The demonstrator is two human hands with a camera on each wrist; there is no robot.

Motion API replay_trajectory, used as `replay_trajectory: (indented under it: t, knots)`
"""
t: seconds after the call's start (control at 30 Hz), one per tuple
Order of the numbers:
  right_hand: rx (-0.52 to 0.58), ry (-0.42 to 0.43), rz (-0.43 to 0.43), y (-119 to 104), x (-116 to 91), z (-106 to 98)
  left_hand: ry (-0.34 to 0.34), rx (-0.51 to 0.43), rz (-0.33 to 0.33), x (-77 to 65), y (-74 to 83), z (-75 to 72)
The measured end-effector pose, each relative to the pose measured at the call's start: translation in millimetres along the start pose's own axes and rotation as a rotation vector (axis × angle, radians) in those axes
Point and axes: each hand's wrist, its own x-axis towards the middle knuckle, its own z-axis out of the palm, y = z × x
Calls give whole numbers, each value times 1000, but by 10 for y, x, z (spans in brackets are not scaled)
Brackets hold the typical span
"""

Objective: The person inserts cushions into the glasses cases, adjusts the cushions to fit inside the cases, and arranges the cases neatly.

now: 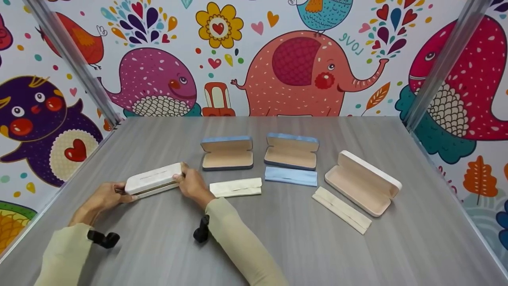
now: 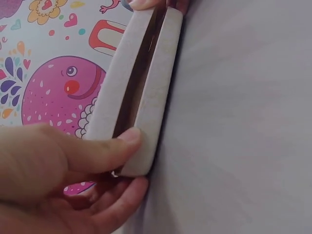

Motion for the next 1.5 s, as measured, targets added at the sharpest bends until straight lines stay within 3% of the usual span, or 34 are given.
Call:
replay_trajectory:
  t: [0.1,0.23,1.07,1.2,1.37,1.5]
  knots:
    - [-8,-4,-8,7,-11,-9,-40,-25,23,0,-4,-8]
    - [-26,4,-26,19,-12,-24,-45,-41,33,11,-4,-6]
    - [24,25,53,-9,15,-10,-36,-86,-56,1,8,12]
    - [31,33,60,-37,9,-13,-30,-131,-88,-2,19,2]
    - [127,43,123,-76,30,-32,-20,-203,-156,-4,47,3]
    - [189,57,200,-144,10,-90,38,-227,-189,-36,114,-3]
